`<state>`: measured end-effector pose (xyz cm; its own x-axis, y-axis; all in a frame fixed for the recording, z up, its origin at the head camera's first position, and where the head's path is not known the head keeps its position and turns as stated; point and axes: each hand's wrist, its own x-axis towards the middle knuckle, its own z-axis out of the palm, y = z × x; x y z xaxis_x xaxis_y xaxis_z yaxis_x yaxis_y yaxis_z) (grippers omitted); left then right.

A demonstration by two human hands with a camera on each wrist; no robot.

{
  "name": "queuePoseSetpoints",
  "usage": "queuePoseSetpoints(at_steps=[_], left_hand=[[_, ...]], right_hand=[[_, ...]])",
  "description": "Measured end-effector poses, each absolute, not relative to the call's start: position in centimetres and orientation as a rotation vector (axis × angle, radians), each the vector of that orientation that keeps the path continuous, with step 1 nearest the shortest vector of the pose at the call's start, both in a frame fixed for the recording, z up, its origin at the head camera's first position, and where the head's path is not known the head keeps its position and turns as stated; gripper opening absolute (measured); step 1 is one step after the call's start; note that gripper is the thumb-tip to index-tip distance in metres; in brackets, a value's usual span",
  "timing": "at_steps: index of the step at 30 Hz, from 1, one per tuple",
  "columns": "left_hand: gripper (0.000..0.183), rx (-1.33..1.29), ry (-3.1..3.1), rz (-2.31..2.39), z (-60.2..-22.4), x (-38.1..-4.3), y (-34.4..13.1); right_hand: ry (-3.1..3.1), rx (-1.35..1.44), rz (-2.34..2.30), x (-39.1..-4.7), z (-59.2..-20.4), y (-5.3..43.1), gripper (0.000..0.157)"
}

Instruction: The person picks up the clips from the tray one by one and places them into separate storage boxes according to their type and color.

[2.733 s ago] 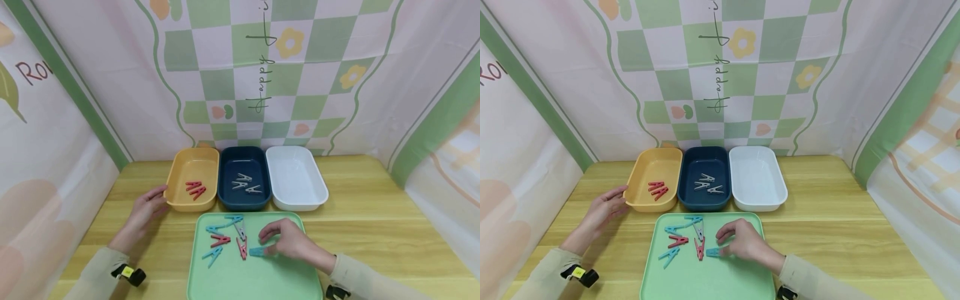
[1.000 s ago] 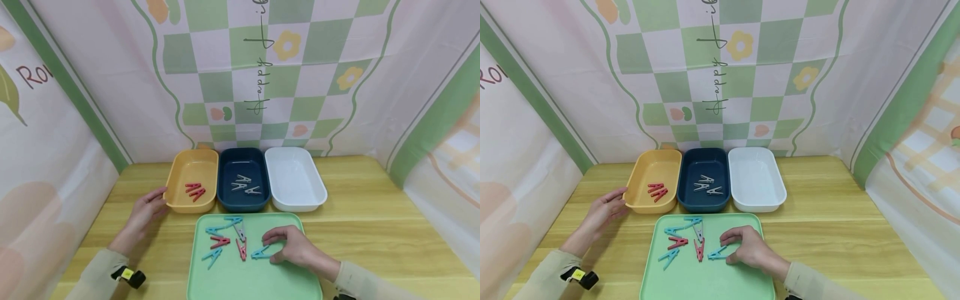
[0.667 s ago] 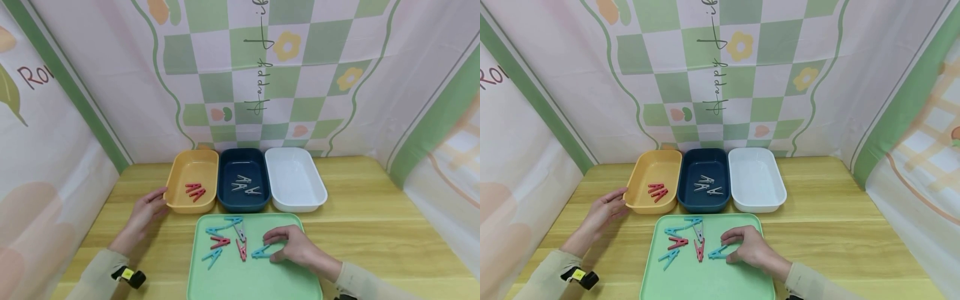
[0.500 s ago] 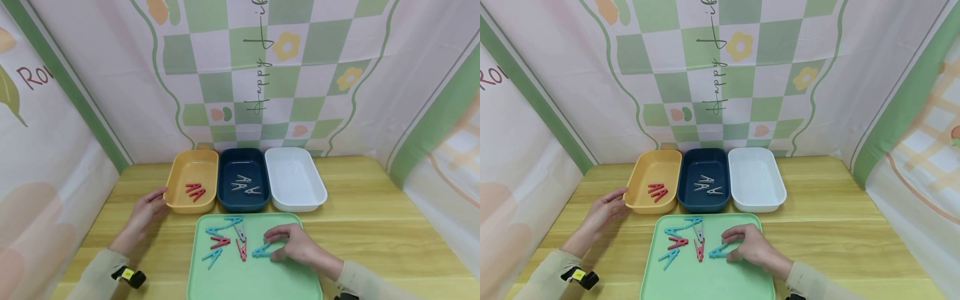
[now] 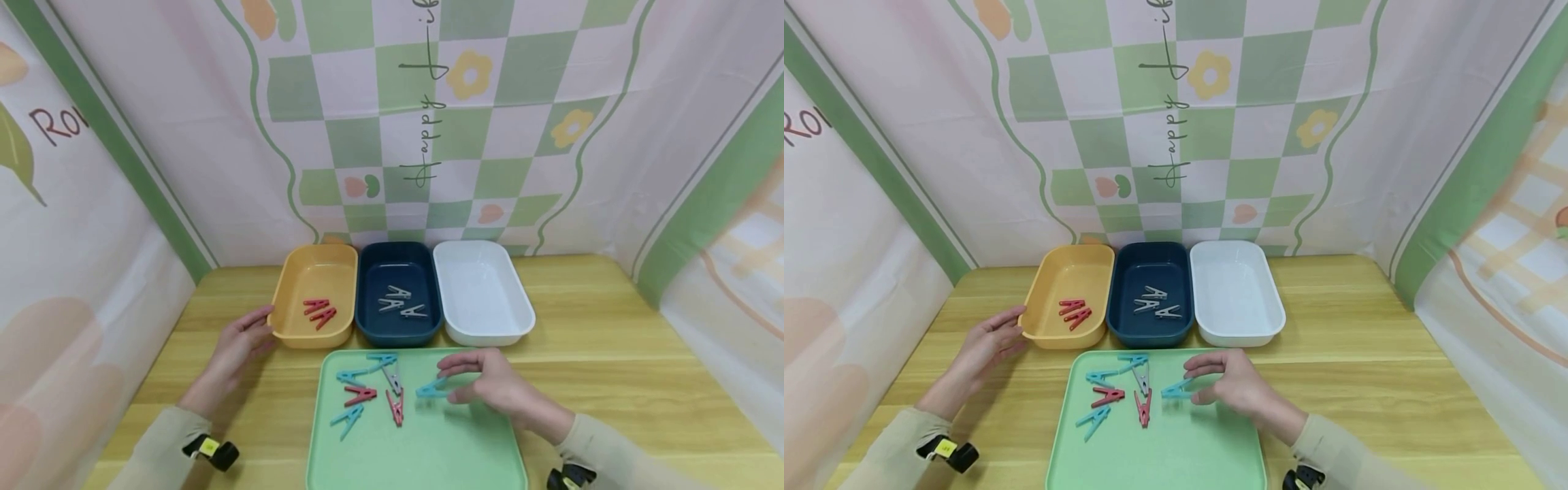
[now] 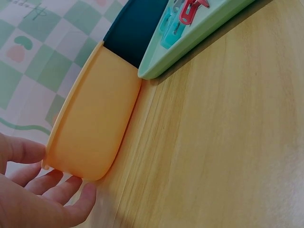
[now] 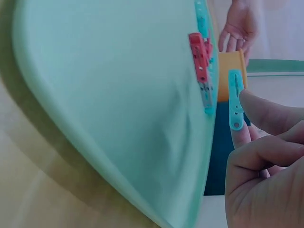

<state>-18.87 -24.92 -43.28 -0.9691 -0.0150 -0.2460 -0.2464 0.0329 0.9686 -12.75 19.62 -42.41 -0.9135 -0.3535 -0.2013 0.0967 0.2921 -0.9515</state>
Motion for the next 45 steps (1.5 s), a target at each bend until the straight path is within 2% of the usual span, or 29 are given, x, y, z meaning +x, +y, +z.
queuePoseSetpoints(at_steps=[9,30,45], left_hand=[[0.058,-0.266,2.132,2.059,-43.2,-18.8,-24.9],[0.06,-0.264,2.116,2.081,-43.1,-18.7,-24.9],[0.059,-0.262,2.121,2.078,-43.5,-18.9,-25.1]], right_hand=[[2.259,-0.134,-1.602,-13.9,-40.3,20.4,0.056],[2.336,-0.107,-1.644,-17.3,-35.6,23.0,0.054],[2.362,-0.03,-1.651,-21.1,-34.8,24.3,0.055]])
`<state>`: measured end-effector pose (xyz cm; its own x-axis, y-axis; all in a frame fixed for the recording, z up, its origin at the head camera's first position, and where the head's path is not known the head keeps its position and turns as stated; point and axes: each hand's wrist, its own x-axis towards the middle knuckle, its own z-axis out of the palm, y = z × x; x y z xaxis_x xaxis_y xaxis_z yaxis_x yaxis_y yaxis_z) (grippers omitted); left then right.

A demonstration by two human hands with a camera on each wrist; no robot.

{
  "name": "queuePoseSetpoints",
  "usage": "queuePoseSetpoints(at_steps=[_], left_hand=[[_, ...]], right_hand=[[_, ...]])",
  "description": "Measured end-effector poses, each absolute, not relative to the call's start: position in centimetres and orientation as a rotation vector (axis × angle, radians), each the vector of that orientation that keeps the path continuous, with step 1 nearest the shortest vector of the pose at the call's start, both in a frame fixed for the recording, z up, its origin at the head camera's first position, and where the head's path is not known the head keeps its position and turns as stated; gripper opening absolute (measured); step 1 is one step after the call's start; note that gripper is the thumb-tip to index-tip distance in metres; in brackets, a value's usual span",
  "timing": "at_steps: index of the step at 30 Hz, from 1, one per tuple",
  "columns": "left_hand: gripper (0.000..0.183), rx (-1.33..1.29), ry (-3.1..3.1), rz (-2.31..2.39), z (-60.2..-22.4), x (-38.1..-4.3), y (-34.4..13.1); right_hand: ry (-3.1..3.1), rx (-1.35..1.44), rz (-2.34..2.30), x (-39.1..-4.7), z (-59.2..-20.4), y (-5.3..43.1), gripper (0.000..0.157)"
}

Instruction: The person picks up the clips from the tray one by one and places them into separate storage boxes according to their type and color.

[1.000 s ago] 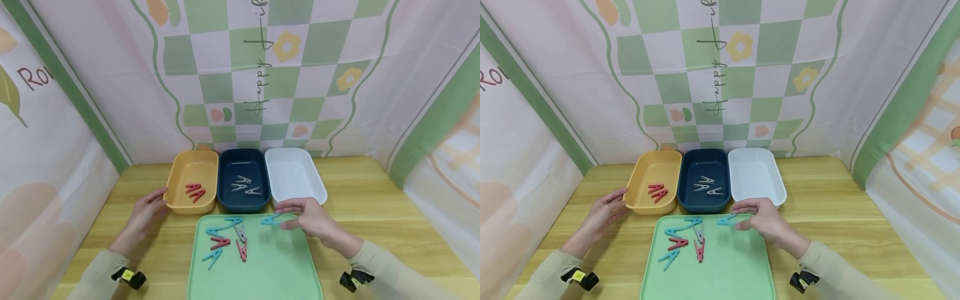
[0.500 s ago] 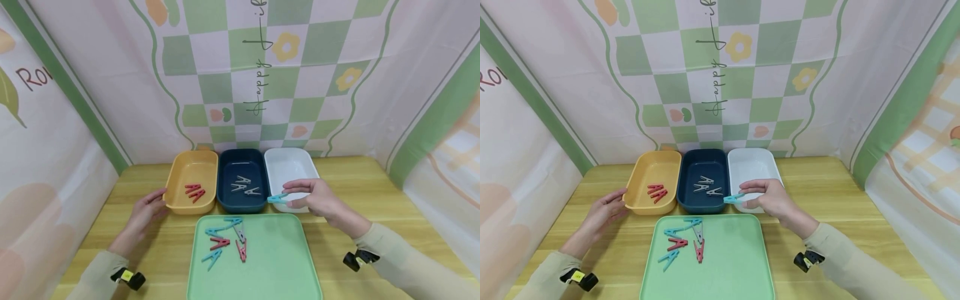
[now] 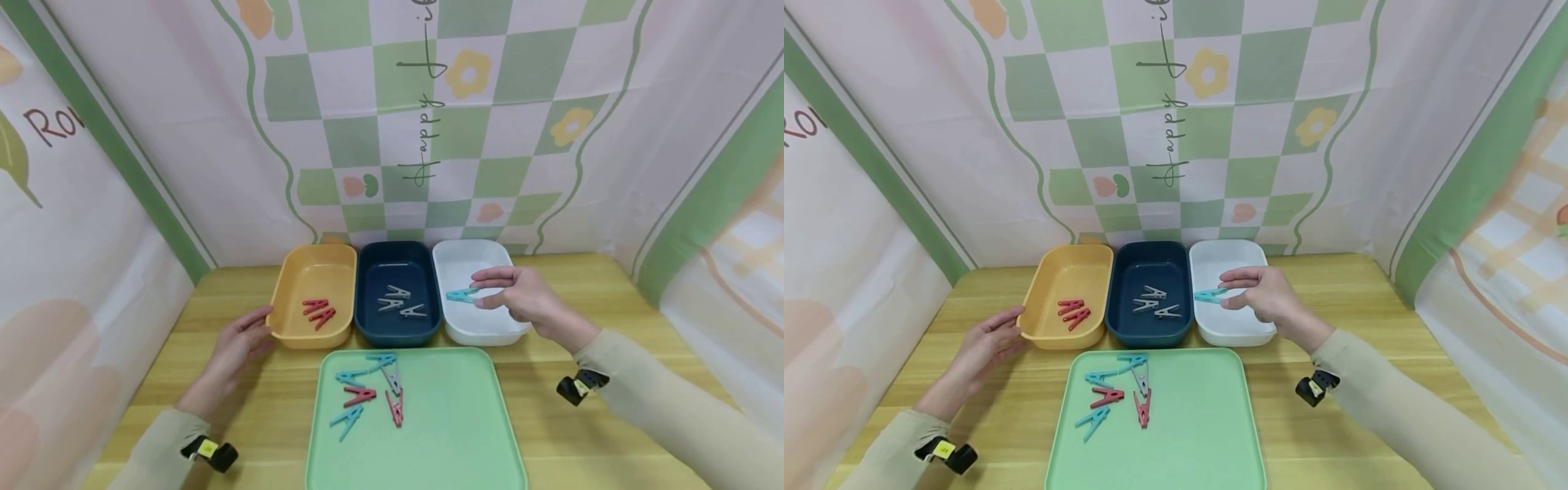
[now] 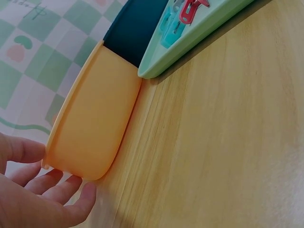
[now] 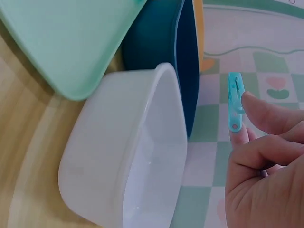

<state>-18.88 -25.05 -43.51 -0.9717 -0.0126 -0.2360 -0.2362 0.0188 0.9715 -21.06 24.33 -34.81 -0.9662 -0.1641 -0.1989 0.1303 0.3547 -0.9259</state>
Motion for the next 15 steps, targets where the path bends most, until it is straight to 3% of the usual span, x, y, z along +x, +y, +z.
queuePoseSetpoints(at_steps=[15], left_hand=[[0.059,-0.26,2.122,2.085,-43.5,-19.0,-25.1]], right_hand=[[2.373,0.076,-1.61,-25.0,-36.4,24.9,0.058]])
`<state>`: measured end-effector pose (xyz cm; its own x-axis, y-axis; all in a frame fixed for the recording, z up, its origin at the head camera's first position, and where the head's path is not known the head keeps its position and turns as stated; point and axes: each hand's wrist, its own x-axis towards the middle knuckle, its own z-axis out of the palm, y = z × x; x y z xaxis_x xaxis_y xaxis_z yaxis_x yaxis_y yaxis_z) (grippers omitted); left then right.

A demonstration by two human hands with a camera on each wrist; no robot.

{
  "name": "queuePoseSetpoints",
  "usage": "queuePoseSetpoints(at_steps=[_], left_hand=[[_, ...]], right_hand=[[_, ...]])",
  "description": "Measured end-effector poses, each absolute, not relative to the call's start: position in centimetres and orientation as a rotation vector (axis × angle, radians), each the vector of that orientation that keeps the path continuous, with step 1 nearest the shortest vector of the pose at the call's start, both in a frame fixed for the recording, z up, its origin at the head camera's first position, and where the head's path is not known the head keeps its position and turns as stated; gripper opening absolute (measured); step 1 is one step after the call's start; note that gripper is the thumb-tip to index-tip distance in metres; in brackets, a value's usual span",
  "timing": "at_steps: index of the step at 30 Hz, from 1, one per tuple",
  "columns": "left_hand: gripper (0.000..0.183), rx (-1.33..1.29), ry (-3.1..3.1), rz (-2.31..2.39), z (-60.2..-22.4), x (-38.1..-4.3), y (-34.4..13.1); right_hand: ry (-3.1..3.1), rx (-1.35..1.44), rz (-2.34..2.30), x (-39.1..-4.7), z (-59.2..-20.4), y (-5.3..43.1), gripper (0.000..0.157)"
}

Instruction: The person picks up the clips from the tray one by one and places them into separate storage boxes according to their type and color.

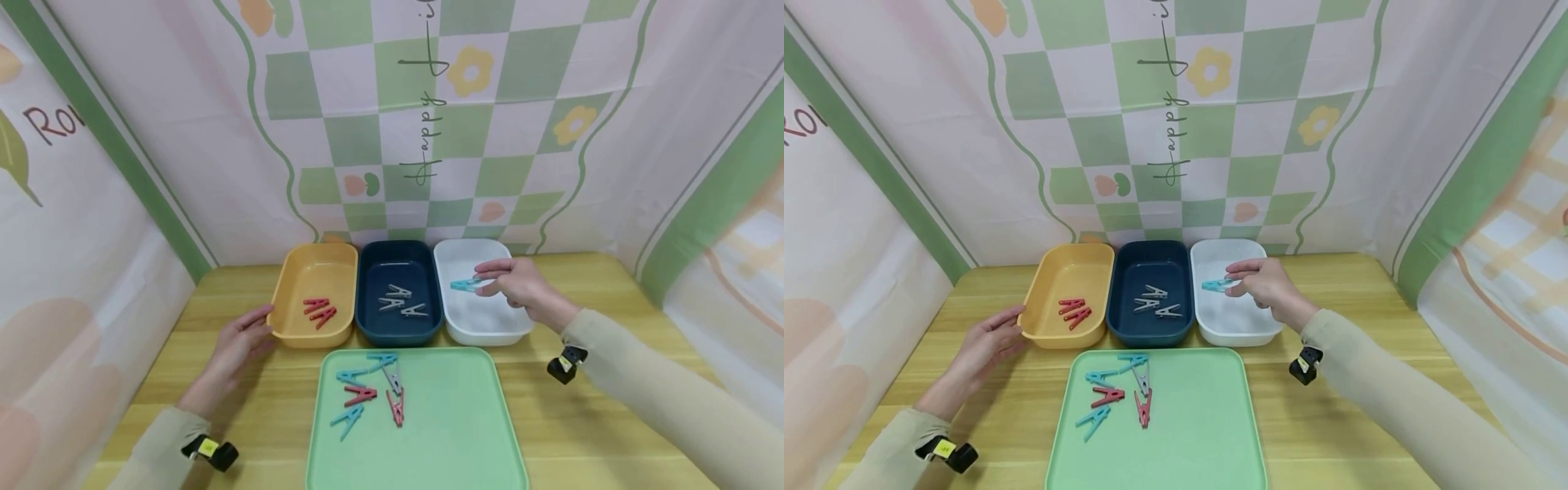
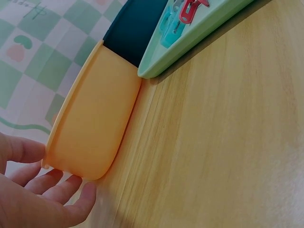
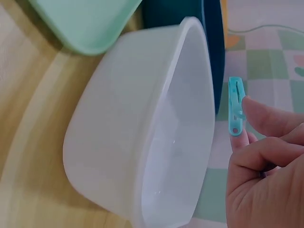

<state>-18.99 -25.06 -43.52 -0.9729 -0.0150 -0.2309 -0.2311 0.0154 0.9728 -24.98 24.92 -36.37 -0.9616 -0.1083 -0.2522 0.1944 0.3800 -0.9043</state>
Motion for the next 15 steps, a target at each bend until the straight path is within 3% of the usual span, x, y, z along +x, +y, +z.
queuePoseSetpoints(at_steps=[15], left_hand=[[0.059,-0.251,2.108,2.083,-43.6,-19.1,-25.3]], right_hand=[[2.488,0.223,-1.446,-28.0,-37.4,24.9,0.052]])
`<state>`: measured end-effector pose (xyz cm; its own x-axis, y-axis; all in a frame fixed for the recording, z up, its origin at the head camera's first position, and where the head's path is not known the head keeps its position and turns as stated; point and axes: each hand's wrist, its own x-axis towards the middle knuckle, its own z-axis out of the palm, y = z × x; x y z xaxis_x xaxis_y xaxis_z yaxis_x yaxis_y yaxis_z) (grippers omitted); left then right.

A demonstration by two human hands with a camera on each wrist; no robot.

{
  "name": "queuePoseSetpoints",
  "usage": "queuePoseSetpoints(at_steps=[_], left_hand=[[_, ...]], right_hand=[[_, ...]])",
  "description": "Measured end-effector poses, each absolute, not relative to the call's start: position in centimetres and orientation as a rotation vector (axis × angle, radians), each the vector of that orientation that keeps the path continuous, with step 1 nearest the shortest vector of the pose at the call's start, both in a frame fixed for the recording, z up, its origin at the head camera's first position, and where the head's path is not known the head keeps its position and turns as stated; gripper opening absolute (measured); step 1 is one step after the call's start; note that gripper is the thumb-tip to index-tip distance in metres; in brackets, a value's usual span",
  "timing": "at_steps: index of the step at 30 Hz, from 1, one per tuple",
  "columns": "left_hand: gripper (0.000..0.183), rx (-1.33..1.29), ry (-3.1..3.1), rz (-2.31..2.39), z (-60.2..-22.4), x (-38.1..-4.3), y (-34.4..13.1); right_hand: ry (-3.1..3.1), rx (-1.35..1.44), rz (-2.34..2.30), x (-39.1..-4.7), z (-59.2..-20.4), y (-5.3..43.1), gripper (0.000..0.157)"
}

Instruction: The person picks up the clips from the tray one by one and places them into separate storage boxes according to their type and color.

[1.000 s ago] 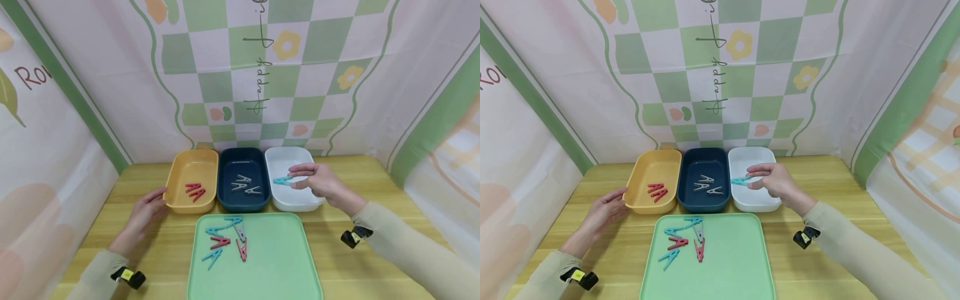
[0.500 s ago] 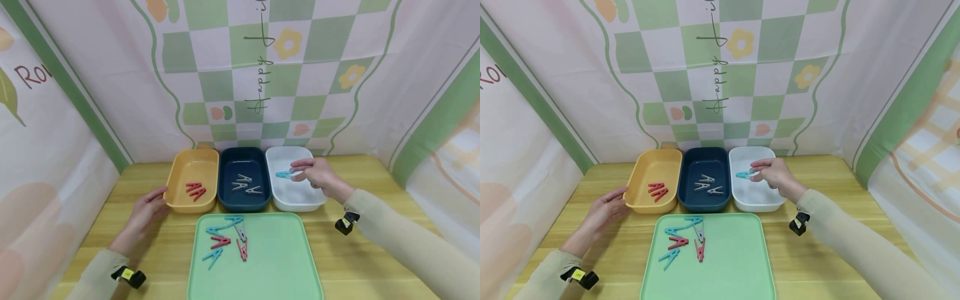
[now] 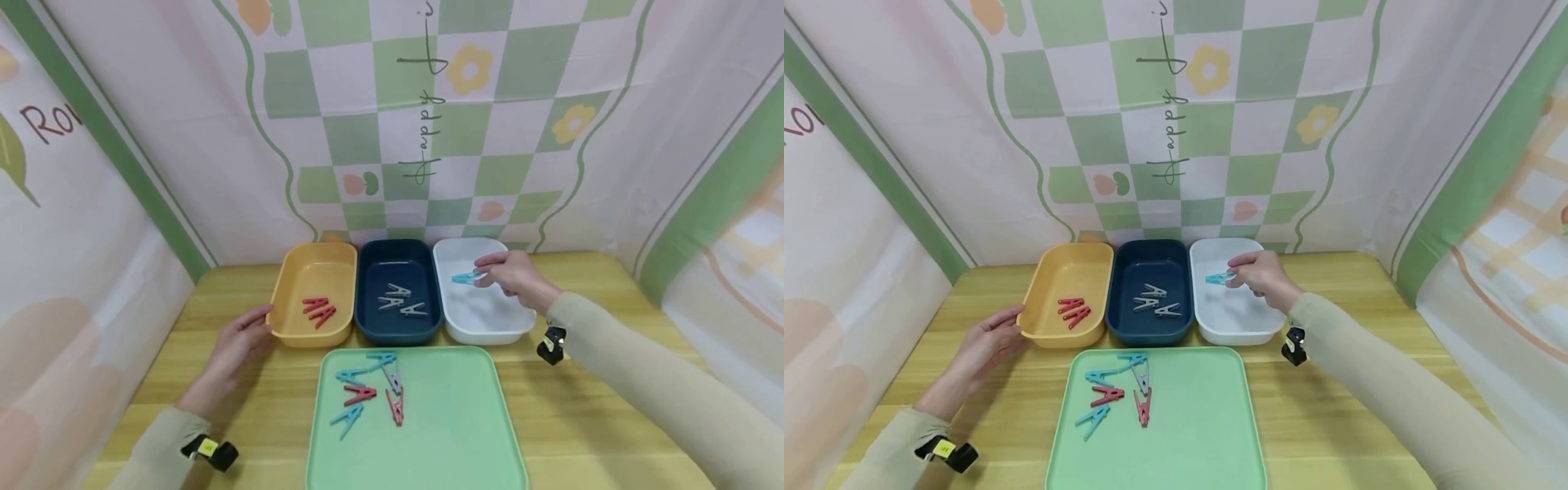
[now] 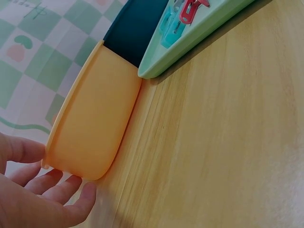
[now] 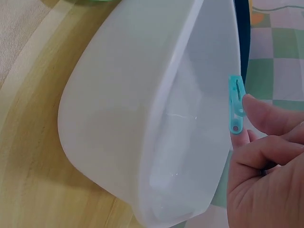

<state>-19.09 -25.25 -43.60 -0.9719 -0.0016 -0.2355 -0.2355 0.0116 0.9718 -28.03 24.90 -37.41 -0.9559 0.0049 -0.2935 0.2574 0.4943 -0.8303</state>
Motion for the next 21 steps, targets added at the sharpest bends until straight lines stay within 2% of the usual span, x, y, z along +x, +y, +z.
queuePoseSetpoints(at_steps=[21], left_hand=[[0.059,-0.242,2.124,2.082,-43.6,-18.9,-25.0]], right_hand=[[2.486,0.235,-1.357,-28.8,-39.2,25.0,0.049]])
